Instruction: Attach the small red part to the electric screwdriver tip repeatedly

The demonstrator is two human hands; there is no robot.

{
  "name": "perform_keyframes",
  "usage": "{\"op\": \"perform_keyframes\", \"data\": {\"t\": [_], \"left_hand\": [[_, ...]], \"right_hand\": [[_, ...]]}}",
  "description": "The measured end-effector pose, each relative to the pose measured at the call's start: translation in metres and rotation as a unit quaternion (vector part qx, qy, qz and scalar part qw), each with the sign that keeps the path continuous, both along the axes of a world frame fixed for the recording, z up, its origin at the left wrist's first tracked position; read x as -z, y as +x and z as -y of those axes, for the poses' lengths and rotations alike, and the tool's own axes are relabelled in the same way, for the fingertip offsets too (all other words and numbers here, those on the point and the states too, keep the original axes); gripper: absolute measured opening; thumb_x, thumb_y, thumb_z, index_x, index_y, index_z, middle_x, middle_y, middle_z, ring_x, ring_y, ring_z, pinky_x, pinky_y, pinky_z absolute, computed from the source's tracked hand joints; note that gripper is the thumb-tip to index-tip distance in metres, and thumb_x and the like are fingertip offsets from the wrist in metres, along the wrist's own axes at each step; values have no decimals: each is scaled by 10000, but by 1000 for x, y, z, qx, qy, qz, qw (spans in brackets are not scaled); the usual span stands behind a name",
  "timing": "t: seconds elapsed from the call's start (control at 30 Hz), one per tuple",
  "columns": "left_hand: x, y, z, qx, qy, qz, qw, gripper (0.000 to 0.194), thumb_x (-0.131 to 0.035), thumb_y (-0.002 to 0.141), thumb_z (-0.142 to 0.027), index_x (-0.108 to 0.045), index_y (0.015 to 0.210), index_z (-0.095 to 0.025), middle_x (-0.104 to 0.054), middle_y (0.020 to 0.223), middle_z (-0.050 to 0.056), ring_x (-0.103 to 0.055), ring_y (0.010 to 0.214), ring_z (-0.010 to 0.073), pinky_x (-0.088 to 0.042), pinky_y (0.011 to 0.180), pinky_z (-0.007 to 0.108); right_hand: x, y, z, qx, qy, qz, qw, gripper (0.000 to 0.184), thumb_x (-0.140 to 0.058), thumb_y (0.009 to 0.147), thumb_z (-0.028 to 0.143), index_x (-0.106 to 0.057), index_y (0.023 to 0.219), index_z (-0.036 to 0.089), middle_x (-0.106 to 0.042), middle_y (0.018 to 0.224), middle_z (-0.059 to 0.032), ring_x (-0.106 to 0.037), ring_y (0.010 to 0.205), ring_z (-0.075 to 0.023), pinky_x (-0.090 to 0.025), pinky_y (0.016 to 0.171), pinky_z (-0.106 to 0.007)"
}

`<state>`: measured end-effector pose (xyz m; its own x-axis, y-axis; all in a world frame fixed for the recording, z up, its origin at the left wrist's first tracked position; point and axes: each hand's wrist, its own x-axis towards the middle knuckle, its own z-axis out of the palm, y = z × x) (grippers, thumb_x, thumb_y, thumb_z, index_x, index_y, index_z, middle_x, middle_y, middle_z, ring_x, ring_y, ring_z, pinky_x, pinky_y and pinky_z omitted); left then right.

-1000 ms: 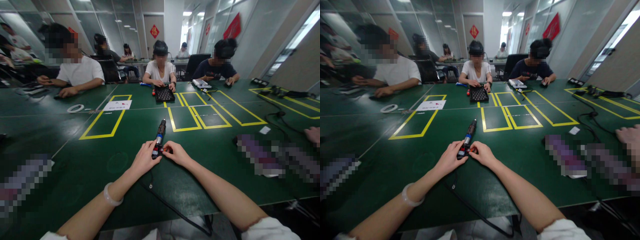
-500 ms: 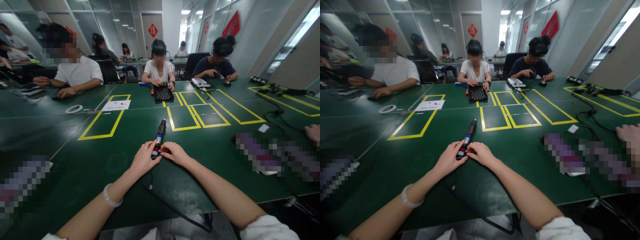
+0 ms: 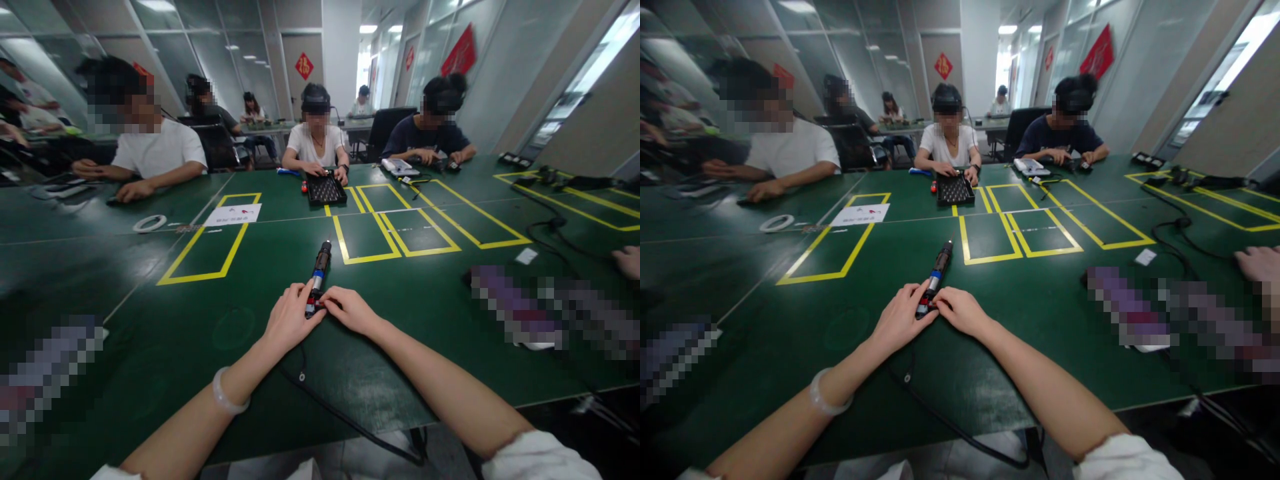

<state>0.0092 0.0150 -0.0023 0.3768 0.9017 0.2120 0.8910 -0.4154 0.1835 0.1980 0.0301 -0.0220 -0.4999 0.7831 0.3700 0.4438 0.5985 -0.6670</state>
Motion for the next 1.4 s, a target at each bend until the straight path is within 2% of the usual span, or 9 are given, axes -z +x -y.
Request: {"op": "perform_keyframes", "data": {"t": [0.2, 0.4, 0.6, 0.73, 0.9, 1.03, 1.17, 1.27, 1.4], "left_hand": [[-1, -1, -4, -20, 2, -33, 999, 611, -453, 887, -493, -331, 1437, -258, -508, 1117, 93, -529, 941, 226, -426, 777, 326], [-4, -6, -7, -1, 11, -76, 997, 611, -482, 881, -465, -317, 1451, -318, -496, 1125, 92, -508, 959, 240, -407, 771, 335], [-9, -22, -19, -49, 43, -125, 990, 581, -452, 903, -450, -321, 1450, -309, -494, 1165, 120, -499, 981, 260, -395, 817, 362], [-11, -56, -42, -126, 12, -142, 982, 580, -414, 905, -494, -330, 1446, -301, -490, 1190, 136, -511, 992, 278, -413, 815, 372], [-11, -125, -68, -223, -27, -143, 964, 619, -341, 901, -551, -335, 1450, -267, -470, 1227, 176, -506, 1055, 335, -421, 850, 432], [-12, -183, -74, -302, -74, -121, 943, 679, -286, 896, -594, -306, 1464, -223, -427, 1295, 217, -454, 1142, 387, -411, 868, 473], [-16, -230, -73, -375, -115, -107, 914, 706, -257, 892, -615, -235, 1487, -236, -374, 1370, 215, -410, 1201, 408, -388, 900, 509], [-18, -253, -69, -412, -128, -112, 895, 708, -246, 891, -619, -205, 1494, -251, -362, 1394, 216, -430, 1195, 407, -391, 898, 508], [-17, -260, -65, -429, -109, -117, 889, 646, -297, 907, -565, -287, 1463, -237, -417, 1378, 208, -473, 1167, 386, -404, 886, 490]], "right_hand": [[0, -2, 2, -20, -13, -4, 1000, 159, -496, 912, 132, -617, 1005, 174, -654, 974, -50, -609, 883, -163, -460, 829, -281], [-1, -1, 5, -21, -32, -18, 999, 225, -533, 900, 171, -573, 1122, 174, -647, 916, -32, -602, 814, -154, -469, 779, -271], [-4, 2, 4, -15, -43, -10, 999, 195, -534, 886, 150, -593, 1071, 167, -648, 875, -29, -604, 785, -150, -475, 757, -268], [-5, 3, 4, -16, -36, 3, 999, 174, -533, 892, 154, -616, 1044, 166, -656, 939, -46, -610, 814, -151, -474, 771, -270], [-4, 3, 3, -19, -17, 19, 999, 143, -537, 900, 163, -634, 1004, 178, -652, 910, -37, -601, 821, -151, -465, 765, -266], [-2, 4, 2, -16, -9, 29, 999, 131, -549, 899, 172, -639, 995, 180, -646, 896, -34, -593, 826, -151, -458, 760, -264], [0, 4, 1, -15, -12, 35, 999, 123, -555, 898, 171, -642, 985, 181, -645, 895, -33, -592, 827, -149, -455, 767, -265], [0, 4, 1, -16, -14, 36, 999, 119, -563, 893, 168, -642, 981, 183, -646, 900, -33, -592, 833, -150, -453, 770, -266], [-2, 4, 1, -17, -16, 40, 999, 110, -567, 888, 163, -644, 966, 180, -644, 891, -35, -589, 829, -155, -453, 766, -273]]}}
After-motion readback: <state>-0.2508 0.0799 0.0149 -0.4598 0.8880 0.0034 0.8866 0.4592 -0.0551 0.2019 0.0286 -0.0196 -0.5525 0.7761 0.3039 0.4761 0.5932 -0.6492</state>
